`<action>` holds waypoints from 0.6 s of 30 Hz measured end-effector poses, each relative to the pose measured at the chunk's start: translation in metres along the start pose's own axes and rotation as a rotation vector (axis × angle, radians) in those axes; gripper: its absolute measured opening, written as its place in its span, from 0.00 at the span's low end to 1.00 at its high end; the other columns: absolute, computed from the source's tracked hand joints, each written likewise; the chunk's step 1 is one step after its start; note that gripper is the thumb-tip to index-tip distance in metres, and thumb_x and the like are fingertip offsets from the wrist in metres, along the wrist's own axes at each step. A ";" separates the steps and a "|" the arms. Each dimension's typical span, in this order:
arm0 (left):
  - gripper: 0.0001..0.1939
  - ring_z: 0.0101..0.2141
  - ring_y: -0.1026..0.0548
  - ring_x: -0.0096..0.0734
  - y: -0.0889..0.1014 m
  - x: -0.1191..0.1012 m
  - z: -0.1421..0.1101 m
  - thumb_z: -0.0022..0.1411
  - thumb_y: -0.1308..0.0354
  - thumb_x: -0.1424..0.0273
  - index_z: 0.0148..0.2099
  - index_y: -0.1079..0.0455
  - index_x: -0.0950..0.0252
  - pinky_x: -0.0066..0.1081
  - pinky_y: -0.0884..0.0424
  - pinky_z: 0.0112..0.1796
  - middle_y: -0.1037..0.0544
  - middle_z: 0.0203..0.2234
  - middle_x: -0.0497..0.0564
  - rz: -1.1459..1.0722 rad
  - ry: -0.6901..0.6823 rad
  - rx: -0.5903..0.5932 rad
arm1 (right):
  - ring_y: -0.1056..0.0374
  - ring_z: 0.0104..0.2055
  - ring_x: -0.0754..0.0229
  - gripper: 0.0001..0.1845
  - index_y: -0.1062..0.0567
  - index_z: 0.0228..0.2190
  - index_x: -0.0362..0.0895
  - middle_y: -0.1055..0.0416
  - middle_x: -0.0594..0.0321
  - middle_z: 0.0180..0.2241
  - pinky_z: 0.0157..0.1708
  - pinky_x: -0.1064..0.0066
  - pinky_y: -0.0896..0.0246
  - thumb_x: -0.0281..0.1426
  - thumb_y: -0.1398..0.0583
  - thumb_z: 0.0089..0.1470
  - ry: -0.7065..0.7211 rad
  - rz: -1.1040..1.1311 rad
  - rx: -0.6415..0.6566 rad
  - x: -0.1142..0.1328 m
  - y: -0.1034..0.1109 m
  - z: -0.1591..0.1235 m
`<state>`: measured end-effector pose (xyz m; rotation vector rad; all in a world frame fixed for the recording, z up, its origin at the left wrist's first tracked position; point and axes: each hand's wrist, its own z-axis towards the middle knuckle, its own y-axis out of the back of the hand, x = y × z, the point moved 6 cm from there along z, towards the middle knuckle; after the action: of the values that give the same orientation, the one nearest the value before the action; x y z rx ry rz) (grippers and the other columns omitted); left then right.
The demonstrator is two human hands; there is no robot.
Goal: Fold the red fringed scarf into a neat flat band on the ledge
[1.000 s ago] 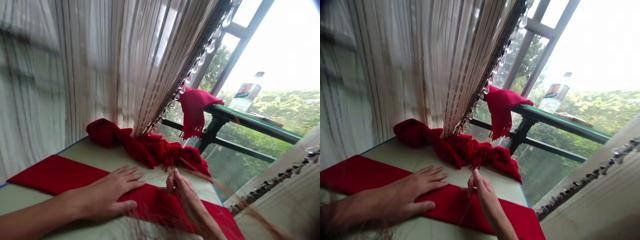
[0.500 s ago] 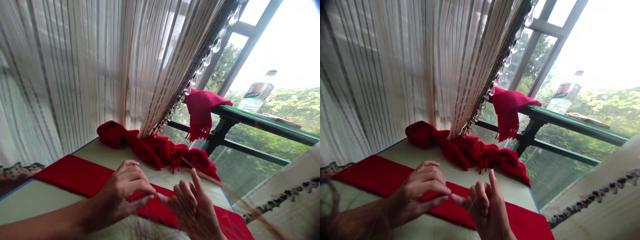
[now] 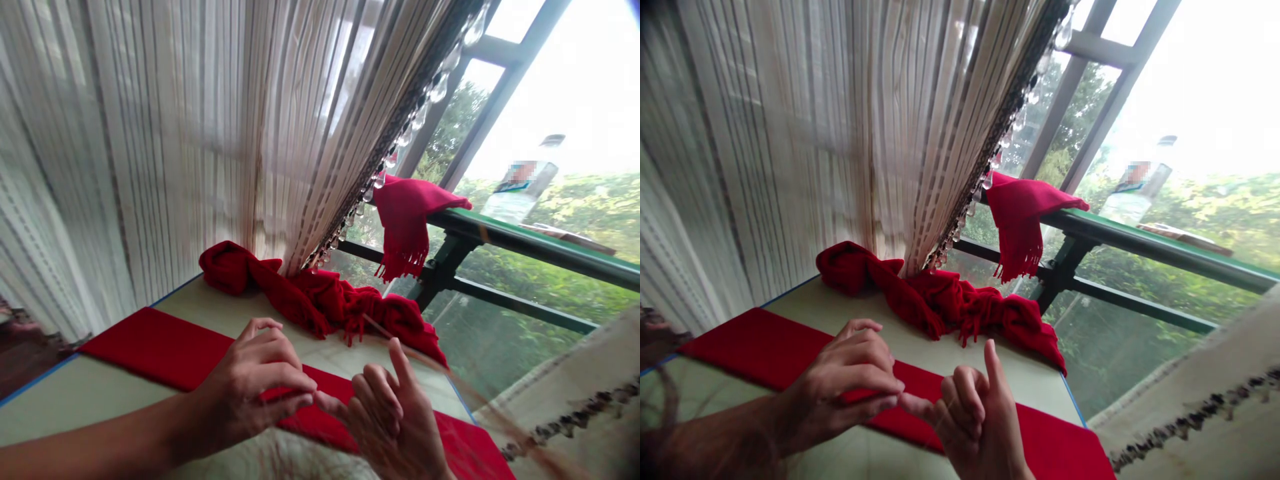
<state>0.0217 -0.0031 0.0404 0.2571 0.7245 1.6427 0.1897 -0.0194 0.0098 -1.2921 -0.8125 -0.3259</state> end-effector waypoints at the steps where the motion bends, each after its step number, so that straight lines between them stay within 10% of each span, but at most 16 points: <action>1: 0.03 0.35 0.23 0.28 0.001 -0.001 0.000 0.70 0.38 0.69 0.44 0.24 0.56 0.38 0.42 0.58 0.20 0.32 0.43 -0.010 -0.009 -0.015 | 0.68 0.12 0.70 0.40 0.55 0.10 0.49 0.58 0.76 0.09 0.36 0.61 0.27 0.58 0.44 0.58 -0.008 0.007 0.009 -0.001 -0.001 -0.001; 18: 0.10 0.34 0.23 0.27 0.000 -0.015 -0.003 0.67 0.34 0.71 0.48 0.25 0.52 0.38 0.43 0.60 0.19 0.31 0.40 -0.068 -0.062 -0.005 | 0.67 0.09 0.71 0.43 0.56 0.08 0.48 0.60 0.76 0.08 0.26 0.68 0.33 0.63 0.49 0.56 -0.061 -0.071 -0.009 -0.010 -0.002 0.000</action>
<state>0.0229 -0.0184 0.0417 0.2756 0.6750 1.5658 0.1816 -0.0220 0.0040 -1.2888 -0.9108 -0.3480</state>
